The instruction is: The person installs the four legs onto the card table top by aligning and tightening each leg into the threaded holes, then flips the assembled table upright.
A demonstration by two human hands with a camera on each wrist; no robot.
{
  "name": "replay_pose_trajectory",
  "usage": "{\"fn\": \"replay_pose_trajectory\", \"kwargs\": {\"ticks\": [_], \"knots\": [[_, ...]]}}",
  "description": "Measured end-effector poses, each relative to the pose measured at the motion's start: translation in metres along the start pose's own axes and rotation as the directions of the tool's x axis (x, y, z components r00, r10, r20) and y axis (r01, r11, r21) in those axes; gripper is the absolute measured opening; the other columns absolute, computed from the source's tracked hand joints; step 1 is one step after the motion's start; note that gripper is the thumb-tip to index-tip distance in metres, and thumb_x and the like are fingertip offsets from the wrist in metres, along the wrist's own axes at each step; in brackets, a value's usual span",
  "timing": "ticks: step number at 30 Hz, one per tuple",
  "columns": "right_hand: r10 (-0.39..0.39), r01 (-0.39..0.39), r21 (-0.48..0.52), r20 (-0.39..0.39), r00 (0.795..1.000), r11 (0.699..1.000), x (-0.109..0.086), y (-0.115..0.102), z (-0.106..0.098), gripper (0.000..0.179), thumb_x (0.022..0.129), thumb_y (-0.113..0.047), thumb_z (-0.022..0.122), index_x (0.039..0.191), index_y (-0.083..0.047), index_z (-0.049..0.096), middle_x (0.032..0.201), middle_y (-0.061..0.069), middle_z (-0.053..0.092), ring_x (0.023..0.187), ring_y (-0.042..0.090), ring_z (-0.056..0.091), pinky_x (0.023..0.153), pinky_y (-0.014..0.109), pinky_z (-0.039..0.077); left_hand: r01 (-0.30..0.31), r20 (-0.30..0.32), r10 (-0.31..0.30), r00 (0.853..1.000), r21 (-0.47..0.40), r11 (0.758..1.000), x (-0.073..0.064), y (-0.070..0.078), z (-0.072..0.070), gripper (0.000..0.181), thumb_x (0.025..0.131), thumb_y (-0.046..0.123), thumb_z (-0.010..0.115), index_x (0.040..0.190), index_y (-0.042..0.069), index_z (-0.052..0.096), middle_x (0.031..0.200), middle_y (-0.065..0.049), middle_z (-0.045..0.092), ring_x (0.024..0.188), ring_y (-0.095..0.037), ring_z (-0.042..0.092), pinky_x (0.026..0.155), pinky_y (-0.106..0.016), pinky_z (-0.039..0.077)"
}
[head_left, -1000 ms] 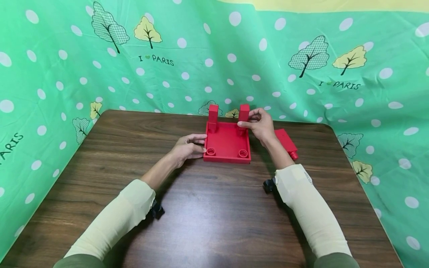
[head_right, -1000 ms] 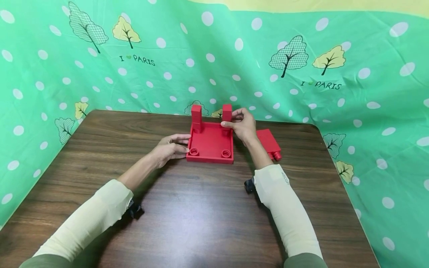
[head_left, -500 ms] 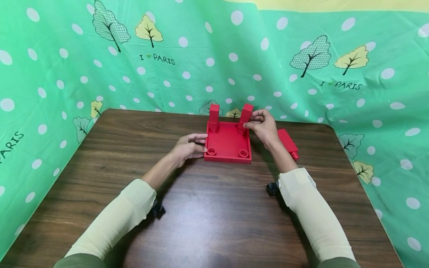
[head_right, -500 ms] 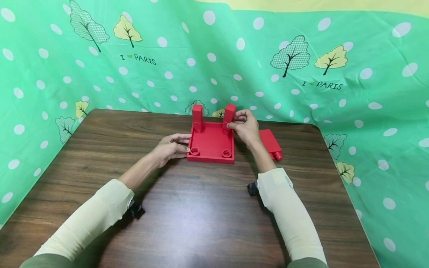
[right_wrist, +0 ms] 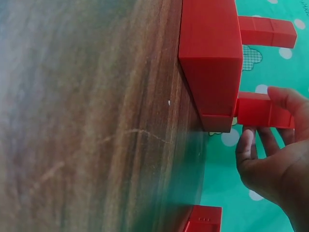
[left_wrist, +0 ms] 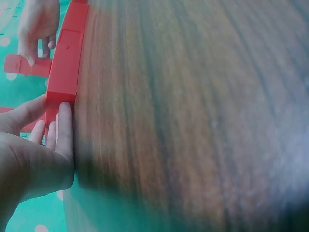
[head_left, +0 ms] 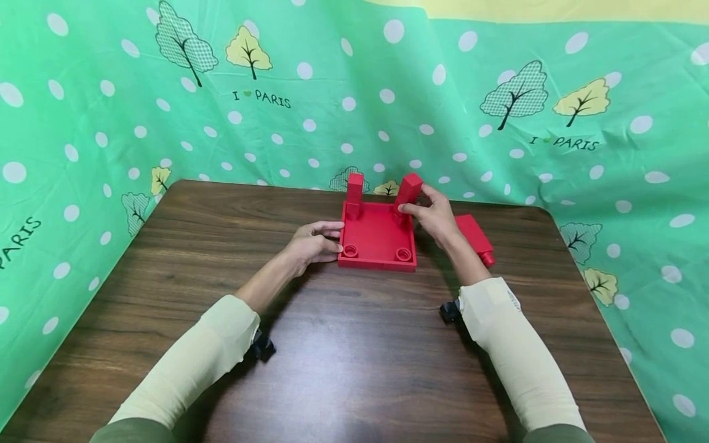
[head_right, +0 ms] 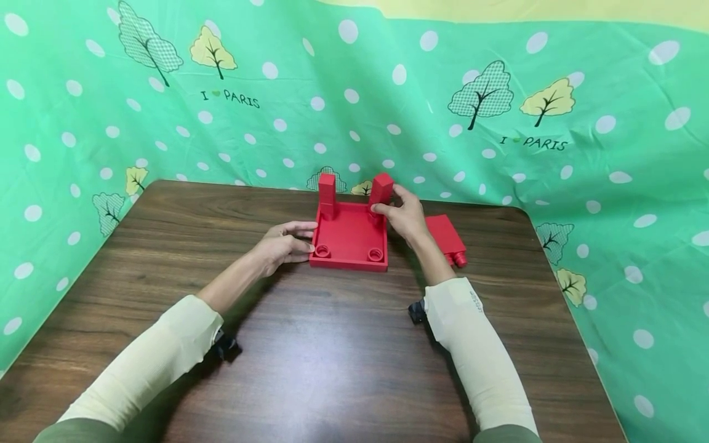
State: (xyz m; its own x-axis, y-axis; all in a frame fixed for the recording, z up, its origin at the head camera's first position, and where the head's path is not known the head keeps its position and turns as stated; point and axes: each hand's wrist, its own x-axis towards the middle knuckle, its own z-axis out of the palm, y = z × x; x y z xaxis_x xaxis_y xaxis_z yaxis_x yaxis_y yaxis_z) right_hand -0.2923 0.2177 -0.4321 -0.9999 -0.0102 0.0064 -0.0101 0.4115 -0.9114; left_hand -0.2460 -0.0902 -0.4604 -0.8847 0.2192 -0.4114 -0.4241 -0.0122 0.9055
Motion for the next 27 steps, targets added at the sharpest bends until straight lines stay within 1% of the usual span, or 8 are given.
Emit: {"fn": "replay_pose_trajectory", "kwargs": {"ticks": [4,6,9,13,17,21,23,27], "knots": [[0.004,-0.004,0.011,-0.014,1.000,1.000,0.0015,0.0016,0.0025,0.047,0.100,-0.023,0.086,0.140,-0.007,0.065,0.142,0.017,0.070,0.115,0.022,0.065,0.097,0.036,0.061,0.002,0.001,-0.002,1.000,0.000,1.000,-0.0013,0.0001,-0.0006,0.070,0.092,-0.013,0.077,0.155,0.015,0.069,0.149,-0.012,0.068,0.101,-0.015,0.076,0.100,-0.040,0.071],[0.011,-0.011,0.032,-0.021,1.000,0.999,0.0028,0.0020,0.0043,0.048,0.099,-0.024,0.088,0.137,-0.008,0.063,0.140,0.017,0.072,0.115,0.020,0.067,0.095,0.031,0.062,0.002,0.001,-0.002,1.000,-0.002,1.000,-0.0026,0.0005,-0.0010,0.070,0.092,-0.013,0.077,0.156,0.015,0.069,0.150,-0.013,0.068,0.101,-0.014,0.076,0.101,-0.041,0.070],[0.031,-0.029,0.074,-0.029,0.999,0.997,0.0049,0.0020,0.0072,0.047,0.098,-0.022,0.090,0.132,-0.011,0.061,0.138,0.015,0.073,0.116,0.018,0.068,0.094,0.027,0.064,0.003,0.004,-0.003,1.000,-0.003,1.000,-0.0037,0.0008,-0.0010,0.071,0.092,-0.014,0.077,0.156,0.015,0.068,0.152,-0.013,0.068,0.101,-0.014,0.076,0.102,-0.041,0.070],[0.058,-0.053,0.109,-0.038,0.998,0.993,0.0065,0.0011,0.0094,0.045,0.097,-0.018,0.091,0.127,-0.013,0.058,0.139,0.016,0.074,0.117,0.019,0.070,0.097,0.026,0.065,0.004,0.009,-0.004,1.000,-0.002,1.000,-0.0033,0.0004,-0.0002,0.071,0.092,-0.013,0.077,0.157,0.014,0.068,0.153,-0.014,0.067,0.101,-0.014,0.077,0.103,-0.041,0.070],[0.067,-0.062,0.111,-0.041,0.997,0.992,0.0063,0.0017,0.0087,0.045,0.098,-0.013,0.089,0.131,-0.009,0.059,0.143,0.020,0.074,0.125,0.025,0.071,0.105,0.031,0.065,0.005,0.009,-0.005,1.000,-0.001,1.000,-0.0027,-0.0001,0.0005,0.071,0.092,-0.013,0.077,0.157,0.014,0.068,0.153,-0.014,0.067,0.099,-0.014,0.077,0.102,-0.042,0.070],[0.055,-0.052,0.076,-0.031,0.998,0.996,0.0041,0.0028,0.0059,0.048,0.100,-0.015,0.087,0.139,-0.006,0.060,0.147,0.022,0.072,0.133,0.033,0.071,0.113,0.038,0.064,0.002,0.008,-0.002,1.000,-0.003,1.000,-0.0028,0.0002,0.0007,0.071,0.092,-0.014,0.077,0.157,0.014,0.068,0.152,-0.014,0.068,0.098,-0.013,0.077,0.102,-0.041,0.070],[0.043,-0.042,0.042,-0.027,0.999,0.998,0.0030,0.0034,0.0038,0.051,0.099,-0.017,0.087,0.142,-0.005,0.062,0.147,0.022,0.072,0.134,0.035,0.070,0.113,0.039,0.064,-0.002,0.007,0.002,1.000,-0.002,1.000,-0.0029,0.0004,0.0008,0.071,0.092,-0.014,0.076,0.157,0.014,0.068,0.152,-0.014,0.068,0.097,-0.013,0.077,0.100,-0.040,0.070],[0.023,-0.023,-0.023,-0.010,1.000,0.999,0.0014,0.0041,0.0004,0.055,0.098,-0.021,0.087,0.145,-0.005,0.063,0.148,0.021,0.070,0.134,0.037,0.068,0.108,0.036,0.062,-0.008,0.006,0.008,1.000,0.003,1.000,-0.0025,0.0006,0.0005,0.071,0.092,-0.014,0.075,0.157,0.013,0.068,0.149,-0.013,0.069,0.095,-0.011,0.077,0.096,-0.038,0.071]]}}
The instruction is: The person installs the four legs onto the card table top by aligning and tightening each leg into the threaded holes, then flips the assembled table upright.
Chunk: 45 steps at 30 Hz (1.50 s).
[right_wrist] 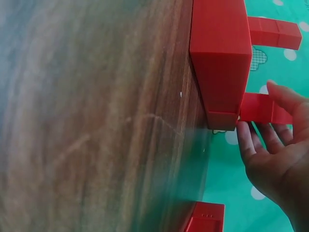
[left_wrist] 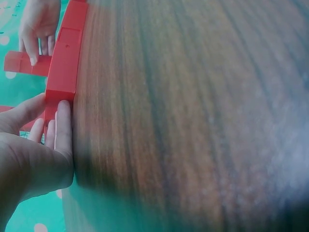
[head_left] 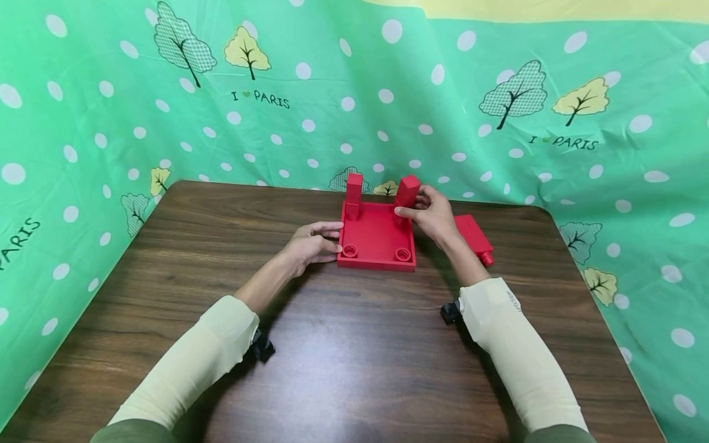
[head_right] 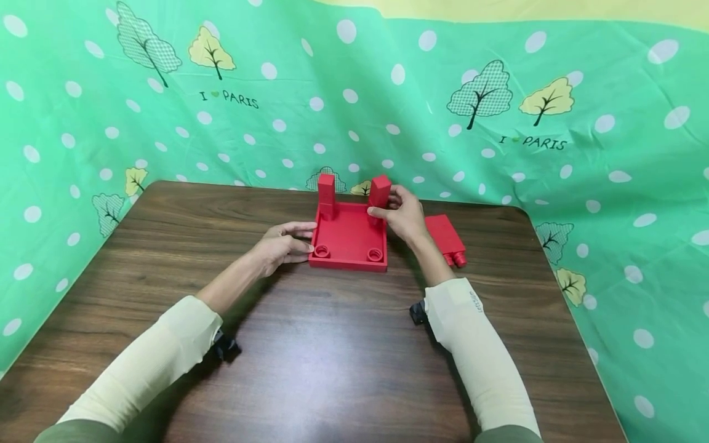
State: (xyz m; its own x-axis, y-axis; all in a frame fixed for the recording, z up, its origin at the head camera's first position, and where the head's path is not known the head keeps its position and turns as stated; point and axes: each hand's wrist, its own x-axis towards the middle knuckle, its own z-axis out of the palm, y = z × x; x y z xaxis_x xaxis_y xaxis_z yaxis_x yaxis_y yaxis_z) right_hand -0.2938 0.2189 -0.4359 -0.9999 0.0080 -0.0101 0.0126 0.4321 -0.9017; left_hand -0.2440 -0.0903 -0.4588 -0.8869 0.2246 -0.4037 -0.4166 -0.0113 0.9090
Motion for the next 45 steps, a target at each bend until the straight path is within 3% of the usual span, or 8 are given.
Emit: {"fn": "replay_pose_trajectory", "kwargs": {"ticks": [6,13,18,25,34,39,42,45], "knots": [[-0.027,0.028,-0.042,0.014,1.000,0.999,0.000,0.000,0.000,0.055,0.100,-0.020,0.087,0.146,-0.003,0.063,0.147,0.023,0.069,0.133,0.039,0.067,0.107,0.039,0.062,0.000,0.001,0.000,1.000,-0.004,1.000,0.000,0.000,-0.001,0.071,0.092,-0.014,0.075,0.157,0.014,0.068,0.149,-0.013,0.069,0.093,-0.010,0.077,0.096,-0.037,0.071],[-0.031,0.031,-0.050,0.003,1.000,0.998,-0.002,-0.003,-0.001,0.053,0.102,-0.013,0.084,0.150,0.001,0.062,0.148,0.025,0.070,0.136,0.042,0.070,0.120,0.054,0.060,0.002,0.002,-0.002,1.000,-0.008,1.000,-0.001,0.001,0.000,0.072,0.092,-0.015,0.075,0.157,0.014,0.067,0.150,-0.013,0.069,0.094,-0.010,0.077,0.096,-0.038,0.071],[-0.023,0.024,-0.056,0.006,1.000,0.998,-0.006,-0.004,-0.005,0.054,0.103,-0.016,0.082,0.151,0.001,0.063,0.149,0.024,0.070,0.136,0.040,0.071,0.118,0.051,0.061,0.005,-0.001,-0.005,1.000,-0.011,1.000,-0.001,0.001,0.000,0.072,0.092,-0.015,0.075,0.157,0.014,0.068,0.149,-0.013,0.069,0.095,-0.011,0.077,0.098,-0.040,0.071],[-0.037,0.037,-0.109,0.004,0.999,0.993,-0.008,-0.003,-0.005,0.056,0.102,-0.021,0.082,0.151,-0.001,0.063,0.146,0.023,0.071,0.131,0.040,0.072,0.090,0.027,0.064,0.008,0.000,-0.008,1.000,-0.015,1.000,0.002,0.001,-0.002,0.071,0.092,-0.015,0.075,0.158,0.014,0.067,0.150,-0.013,0.069,0.094,-0.012,0.077,0.101,-0.041,0.070],[-0.079,0.080,-0.136,0.010,0.997,0.987,-0.005,0.001,0.000,0.054,0.103,-0.029,0.083,0.149,-0.012,0.063,0.136,0.019,0.073,0.112,0.029,0.064,0.076,0.025,0.056,0.013,0.001,-0.013,1.000,-0.015,1.000,0.002,0.001,-0.001,0.072,0.092,-0.016,0.075,0.157,0.014,0.068,0.150,-0.013,0.069,0.095,-0.011,0.078,0.099,-0.041,0.071],[-0.055,0.053,-0.087,-0.026,0.998,0.995,-0.004,0.000,0.003,0.060,0.098,-0.029,0.090,0.148,-0.009,0.063,0.142,0.018,0.073,0.116,0.032,0.068,0.087,0.027,0.061,0.016,0.000,-0.016,1.000,-0.012,1.000,0.002,0.001,-0.002,0.072,0.092,-0.015,0.075,0.157,0.015,0.068,0.149,-0.013,0.070,0.095,-0.012,0.078,0.099,-0.040,0.071],[-0.045,0.042,-0.047,-0.053,0.998,0.998,-0.003,0.000,0.004,0.060,0.097,-0.024,0.092,0.145,-0.005,0.063,0.145,0.020,0.073,0.127,0.036,0.072,0.107,0.037,0.065,0.014,0.000,-0.014,1.000,-0.011,1.000,0.003,0.001,-0.001,0.071,0.092,-0.015,0.075,0.156,0.014,0.068,0.148,-0.012,0.070,0.096,-0.013,0.078,0.099,-0.040,0.071],[-0.033,0.033,-0.002,-0.057,0.998,0.999,-0.002,0.001,0.005,0.058,0.097,-0.019,0.092,0.144,-0.003,0.062,0.145,0.022,0.073,0.134,0.039,0.073,0.120,0.047,0.061,0.017,-0.003,-0.017,1.000,-0.011,1.000,0.002,0.001,-0.001,0.071,0.092,-0.015,0.076,0.156,0.015,0.069,0.147,-0.012,0.070,0.096,-0.013,0.078,0.098,-0.040,0.071]]}}
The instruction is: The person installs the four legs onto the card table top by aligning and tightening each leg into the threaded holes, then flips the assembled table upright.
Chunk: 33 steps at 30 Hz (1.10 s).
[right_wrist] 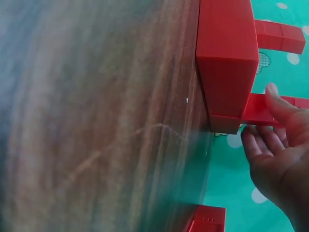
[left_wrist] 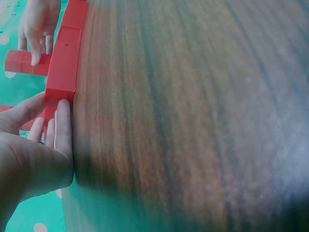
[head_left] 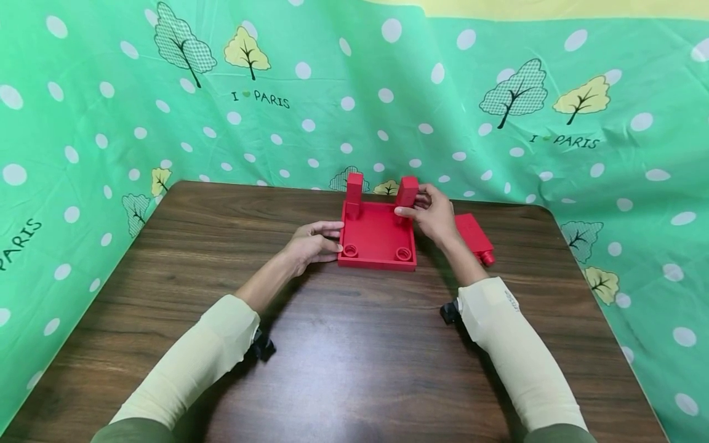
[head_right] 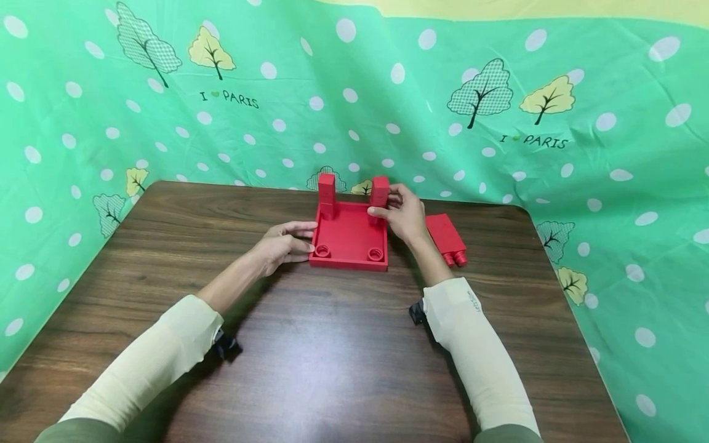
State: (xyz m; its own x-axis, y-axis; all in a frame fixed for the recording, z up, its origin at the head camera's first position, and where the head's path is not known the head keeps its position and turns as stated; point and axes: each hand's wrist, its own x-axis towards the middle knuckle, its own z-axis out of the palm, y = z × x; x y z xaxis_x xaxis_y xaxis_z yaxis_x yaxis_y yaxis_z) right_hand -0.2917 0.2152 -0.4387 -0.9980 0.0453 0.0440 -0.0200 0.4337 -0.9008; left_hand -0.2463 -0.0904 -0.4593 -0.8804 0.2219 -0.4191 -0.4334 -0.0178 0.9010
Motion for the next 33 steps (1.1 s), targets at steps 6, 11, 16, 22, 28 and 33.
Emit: {"fn": "replay_pose_trajectory", "kwargs": {"ticks": [6,11,16,22,28,33], "knots": [[0.020,-0.020,0.070,0.009,1.000,0.997,-0.001,0.002,-0.004,0.054,0.100,-0.014,0.087,0.146,0.000,0.062,0.146,0.022,0.073,0.134,0.035,0.074,0.116,0.038,0.063,0.003,0.002,-0.003,1.000,0.003,1.000,0.000,0.000,0.001,0.071,0.091,-0.014,0.077,0.156,0.015,0.069,0.148,-0.012,0.070,0.096,-0.013,0.078,0.100,-0.041,0.071],[0.007,-0.008,0.076,0.014,1.000,0.997,-0.003,0.003,-0.008,0.052,0.101,-0.014,0.085,0.146,-0.001,0.063,0.145,0.022,0.073,0.129,0.030,0.075,0.108,0.025,0.065,-0.002,-0.001,0.002,1.000,0.007,1.000,-0.001,0.001,0.002,0.070,0.092,-0.013,0.077,0.155,0.015,0.070,0.148,-0.013,0.070,0.096,-0.014,0.078,0.102,-0.043,0.070],[0.007,-0.008,0.048,0.032,0.999,0.999,-0.006,0.003,-0.010,0.057,0.099,-0.016,0.086,0.148,-0.002,0.061,0.148,0.022,0.072,0.132,0.035,0.074,0.106,0.028,0.066,-0.003,0.001,0.003,1.000,0.008,1.000,-0.001,0.001,0.003,0.070,0.092,-0.013,0.077,0.155,0.015,0.070,0.147,-0.012,0.070,0.096,-0.014,0.078,0.102,-0.043,0.070],[-0.007,0.008,-0.030,0.062,0.998,1.000,-0.006,0.000,-0.011,0.070,0.101,-0.021,0.085,0.162,-0.006,0.055,0.156,0.020,0.066,0.137,0.039,0.068,0.101,0.032,0.064,-0.008,-0.003,0.008,1.000,0.009,1.000,-0.001,0.001,0.002,0.071,0.092,-0.014,0.076,0.156,0.015,0.069,0.145,-0.012,0.071,0.096,-0.013,0.078,0.100,-0.041,0.071],[-0.018,0.021,-0.042,0.057,0.998,0.999,-0.003,0.000,-0.009,0.063,0.102,-0.021,0.083,0.158,-0.006,0.059,0.154,0.020,0.068,0.135,0.039,0.066,0.096,0.029,0.061,-0.008,-0.002,0.008,1.000,0.001,1.000,0.000,0.000,0.001,0.071,0.092,-0.015,0.075,0.157,0.014,0.068,0.147,-0.012,0.070,0.096,-0.013,0.078,0.099,-0.041,0.071],[-0.012,0.014,-0.025,0.041,0.999,1.000,-0.001,0.000,-0.007,0.062,0.101,-0.020,0.084,0.155,-0.003,0.059,0.151,0.021,0.067,0.139,0.039,0.067,0.106,0.037,0.063,-0.011,-0.001,0.011,1.000,-0.001,1.000,0.000,-0.001,0.001,0.071,0.092,-0.015,0.075,0.157,0.014,0.068,0.147,-0.013,0.070,0.096,-0.012,0.078,0.097,-0.040,0.071]]}}
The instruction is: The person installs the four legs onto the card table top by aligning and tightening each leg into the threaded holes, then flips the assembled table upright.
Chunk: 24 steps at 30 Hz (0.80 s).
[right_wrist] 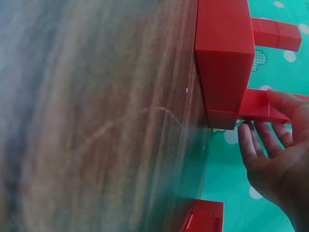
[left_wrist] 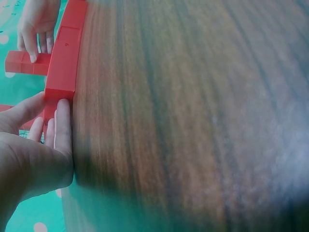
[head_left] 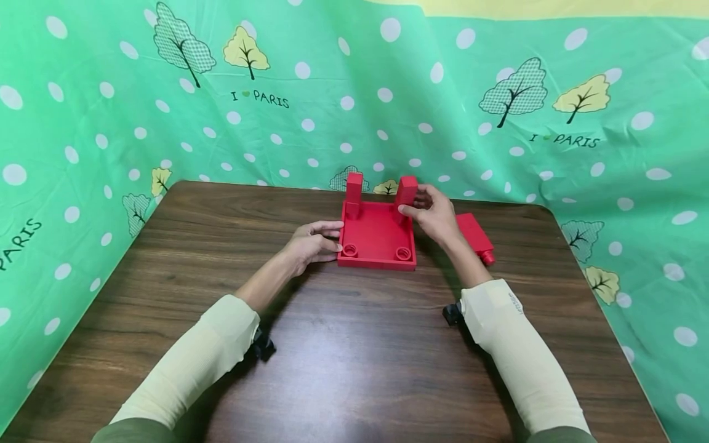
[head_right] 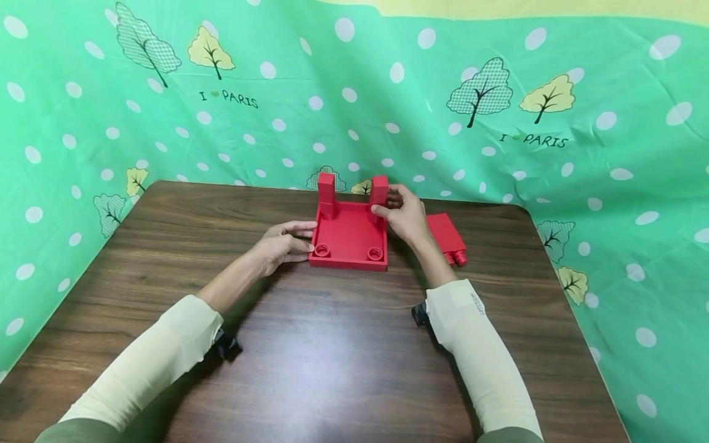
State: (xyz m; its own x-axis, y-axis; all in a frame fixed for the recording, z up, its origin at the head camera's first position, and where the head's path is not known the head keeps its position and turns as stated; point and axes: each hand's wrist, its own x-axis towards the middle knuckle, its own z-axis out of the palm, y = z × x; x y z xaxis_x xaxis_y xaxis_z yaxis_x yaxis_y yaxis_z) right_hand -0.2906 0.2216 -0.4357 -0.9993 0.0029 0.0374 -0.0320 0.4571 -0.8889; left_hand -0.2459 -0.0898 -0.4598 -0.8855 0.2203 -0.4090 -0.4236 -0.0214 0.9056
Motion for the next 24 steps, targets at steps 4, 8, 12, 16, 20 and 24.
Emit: {"fn": "replay_pose_trajectory", "kwargs": {"ticks": [4,8,12,16,20,24], "knots": [[0.017,-0.016,0.032,-0.013,1.000,0.999,0.0009,-0.0003,0.0020,0.059,0.100,-0.020,0.085,0.150,0.000,0.059,0.150,0.021,0.068,0.139,0.039,0.068,0.116,0.045,0.062,-0.001,-0.001,0.001,1.000,0.002,1.000,0.0000,-0.0006,-0.0004,0.071,0.092,-0.015,0.075,0.157,0.014,0.068,0.146,-0.013,0.070,0.096,-0.013,0.077,0.097,-0.040,0.071],[0.012,-0.011,0.031,-0.034,0.999,0.999,0.0018,0.0006,0.0046,0.056,0.100,-0.021,0.086,0.143,0.002,0.057,0.144,0.022,0.067,0.135,0.037,0.069,0.118,0.045,0.061,0.000,-0.001,0.000,1.000,0.002,1.000,-0.0004,0.0000,0.0000,0.071,0.092,-0.015,0.075,0.157,0.014,0.068,0.146,-0.012,0.069,0.096,-0.013,0.077,0.099,-0.041,0.071],[-0.002,0.001,-0.012,-0.065,0.998,1.000,0.0020,0.0005,0.0072,0.053,0.100,-0.023,0.088,0.135,0.001,0.057,0.135,0.022,0.070,0.130,0.037,0.073,0.114,0.045,0.064,0.002,-0.002,-0.002,1.000,0.006,1.000,-0.0006,0.0008,-0.0004,0.071,0.092,-0.014,0.075,0.156,0.014,0.069,0.145,-0.012,0.070,0.096,-0.013,0.078,0.098,-0.041,0.071],[-0.001,-0.006,-0.077,-0.091,0.996,0.997,0.0021,-0.0020,0.0090,0.051,0.098,-0.028,0.090,0.126,-0.002,0.056,0.128,0.021,0.072,0.121,0.035,0.076,0.105,0.042,0.067,0.001,-0.004,-0.001,1.000,0.008,1.000,-0.0009,0.0011,-0.0008,0.070,0.091,-0.013,0.077,0.156,0.015,0.069,0.146,-0.012,0.070,0.096,-0.014,0.079,0.097,-0.040,0.071],[0.007,-0.020,-0.135,-0.100,0.995,0.991,0.0020,-0.0034,0.0102,0.055,0.094,-0.038,0.094,0.116,-0.008,0.054,0.118,0.017,0.072,0.105,0.028,0.073,0.084,0.030,0.063,0.000,-0.001,0.000,1.000,0.006,1.000,-0.0001,0.0005,-0.0008,0.071,0.092,-0.014,0.075,0.156,0.015,0.069,0.149,-0.013,0.069,0.095,-0.013,0.078,0.098,-0.040,0.071],[0.003,-0.021,-0.166,-0.109,0.994,0.986,0.0016,-0.0028,0.0102,0.059,0.092,-0.044,0.096,0.112,-0.008,0.053,0.110,0.013,0.070,0.096,0.023,0.068,0.076,0.028,0.056,0.003,0.002,-0.003,1.000,0.004,1.000,0.0005,0.0002,-0.0010,0.071,0.092,-0.015,0.075,0.157,0.015,0.068,0.150,-0.013,0.069,0.095,-0.012,0.078,0.100,-0.041,0.070]]}}
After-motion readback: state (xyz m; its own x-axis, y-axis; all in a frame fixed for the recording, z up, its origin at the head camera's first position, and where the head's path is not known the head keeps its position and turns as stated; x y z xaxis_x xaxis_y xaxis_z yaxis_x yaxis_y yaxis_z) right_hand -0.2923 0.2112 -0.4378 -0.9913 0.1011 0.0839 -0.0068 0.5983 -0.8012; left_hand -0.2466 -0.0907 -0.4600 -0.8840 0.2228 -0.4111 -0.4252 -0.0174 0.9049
